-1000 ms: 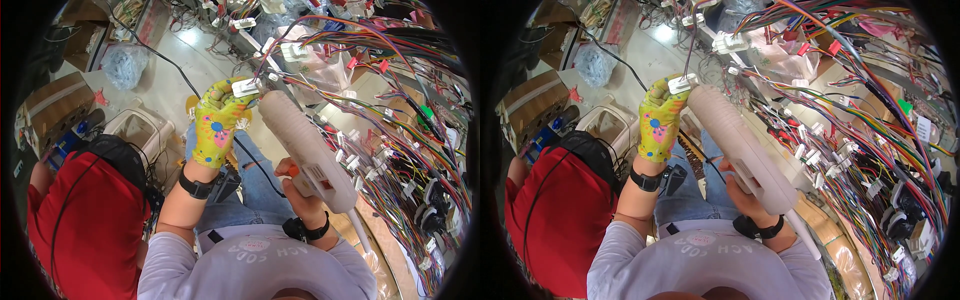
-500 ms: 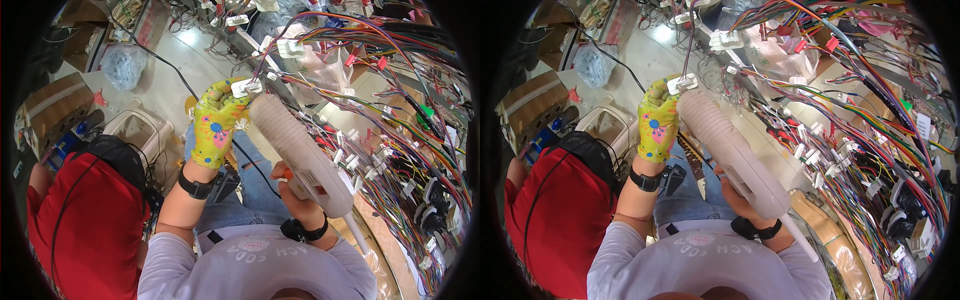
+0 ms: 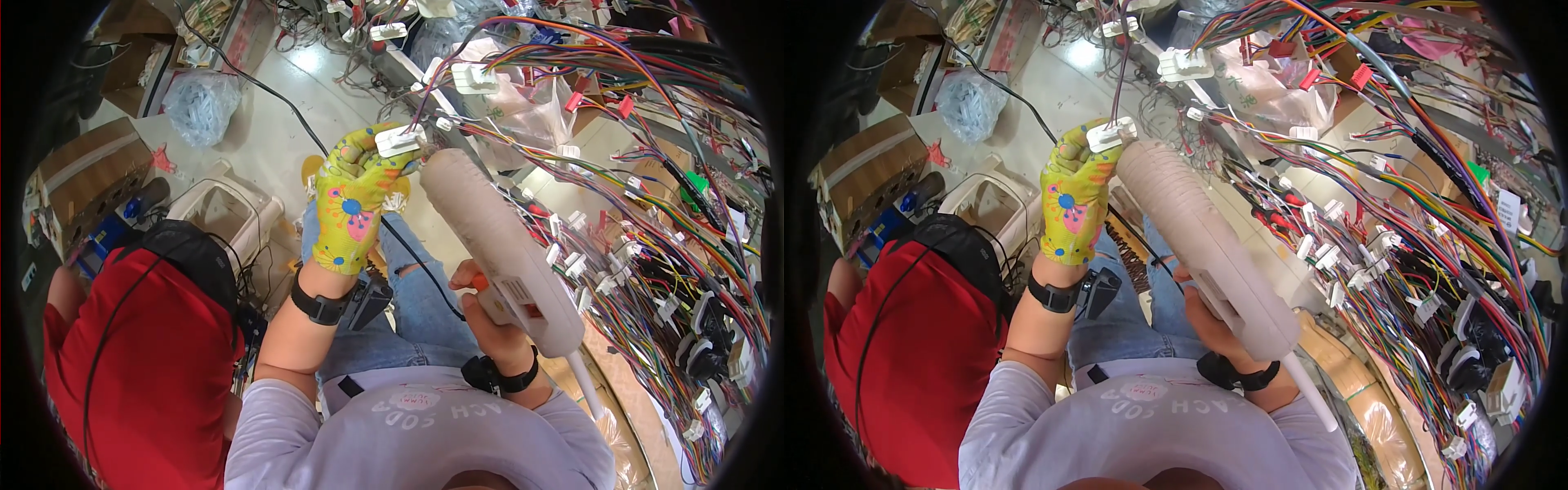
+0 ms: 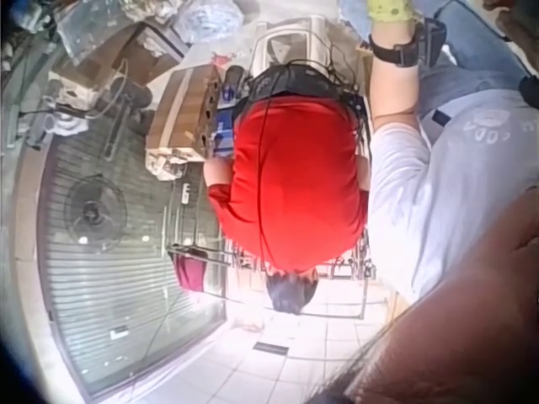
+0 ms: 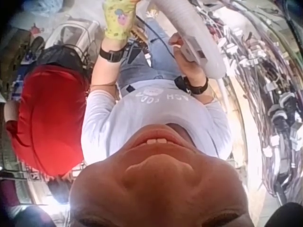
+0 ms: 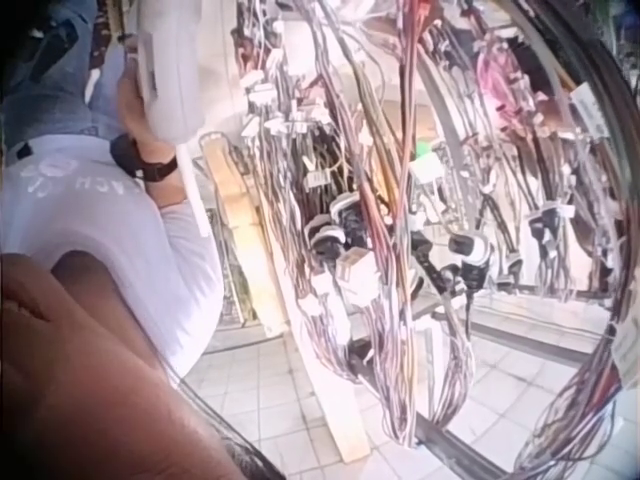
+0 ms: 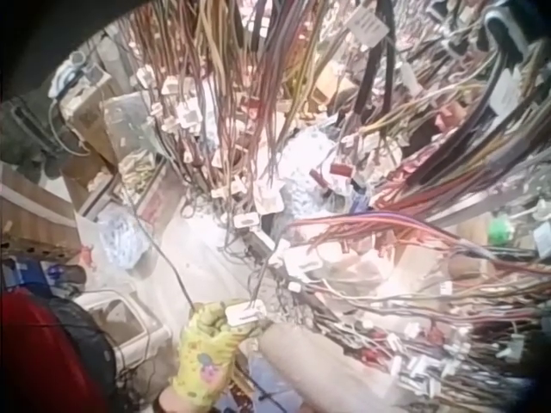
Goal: The person applies glue to wire connectors using a glue gun, sets the tool aside on a box, and attaches a small component to a connector. Finally, they handle various wires and connectors on the rack by hand.
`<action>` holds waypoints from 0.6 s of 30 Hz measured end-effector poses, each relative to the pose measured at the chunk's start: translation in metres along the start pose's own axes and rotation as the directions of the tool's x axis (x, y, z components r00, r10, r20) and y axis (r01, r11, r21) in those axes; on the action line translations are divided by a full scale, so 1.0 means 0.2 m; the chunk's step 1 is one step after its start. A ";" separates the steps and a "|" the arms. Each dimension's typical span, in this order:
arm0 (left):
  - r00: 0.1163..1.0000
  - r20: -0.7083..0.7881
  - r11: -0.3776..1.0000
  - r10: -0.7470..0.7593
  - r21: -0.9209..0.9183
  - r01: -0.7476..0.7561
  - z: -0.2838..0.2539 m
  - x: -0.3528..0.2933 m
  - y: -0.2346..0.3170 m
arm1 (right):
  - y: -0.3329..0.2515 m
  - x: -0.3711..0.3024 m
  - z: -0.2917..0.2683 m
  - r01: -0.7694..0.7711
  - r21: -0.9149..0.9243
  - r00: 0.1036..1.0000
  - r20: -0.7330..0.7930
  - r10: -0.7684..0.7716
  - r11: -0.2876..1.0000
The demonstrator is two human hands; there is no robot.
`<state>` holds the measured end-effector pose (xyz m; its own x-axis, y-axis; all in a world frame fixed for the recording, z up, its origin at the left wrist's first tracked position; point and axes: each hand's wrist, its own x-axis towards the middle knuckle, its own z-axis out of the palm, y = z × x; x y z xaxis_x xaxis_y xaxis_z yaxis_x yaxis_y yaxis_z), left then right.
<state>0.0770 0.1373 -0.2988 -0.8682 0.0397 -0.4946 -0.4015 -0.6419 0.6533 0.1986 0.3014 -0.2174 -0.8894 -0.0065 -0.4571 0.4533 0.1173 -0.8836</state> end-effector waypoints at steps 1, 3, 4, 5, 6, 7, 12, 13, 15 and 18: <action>1.000 -0.016 1.000 -0.019 0.007 0.019 0.00 0.00 0.00 | 0.00 0.00 0.00 0.001 -0.001 1.000 -0.001 -0.001 1.000; 0.999 0.021 0.998 -0.030 0.050 0.029 0.00 0.01 0.01 | 0.00 0.01 -0.01 0.048 -0.058 0.998 0.053 -0.045 0.997; 0.999 0.028 0.998 -0.031 0.056 0.029 0.00 0.00 0.01 | 0.01 0.02 -0.01 0.047 -0.057 0.997 0.055 -0.044 0.997; 0.999 0.012 0.997 -0.032 0.066 0.031 0.00 0.00 0.01 | 0.01 0.02 -0.01 0.043 -0.025 0.998 0.051 -0.041 0.999; 1.000 0.016 0.998 -0.008 0.060 0.007 0.00 0.00 0.01 | 0.01 0.02 -0.01 0.035 0.019 0.999 0.039 -0.035 0.999; 0.999 -0.001 0.997 -0.034 0.073 0.034 0.00 0.00 0.01 | 0.01 0.01 -0.01 0.039 0.004 0.998 0.043 -0.039 0.999; 0.999 -0.030 0.998 -0.015 0.057 0.016 0.00 0.00 0.00 | 0.02 0.00 0.00 0.021 0.025 1.000 0.012 -0.021 0.999; 0.999 -0.036 0.998 -0.026 0.065 0.028 0.00 0.00 0.00 | 0.02 0.00 0.00 0.023 0.024 1.000 0.011 -0.023 0.999; 0.999 -0.017 0.999 -0.036 0.016 0.036 0.00 0.00 0.00 | 0.03 0.01 -0.01 0.022 0.029 0.999 0.043 -0.023 0.999; 1.000 -0.020 0.998 0.012 0.060 -0.010 0.00 -0.01 0.00 | 0.02 0.00 -0.01 0.018 -0.008 0.999 0.046 -0.017 1.000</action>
<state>0.0781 0.1373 -0.2976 -0.8668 0.0169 -0.4985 -0.4092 -0.5955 0.6913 0.1994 0.3035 -0.2202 -0.8934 -0.0540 -0.4459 0.4370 0.1252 -0.8907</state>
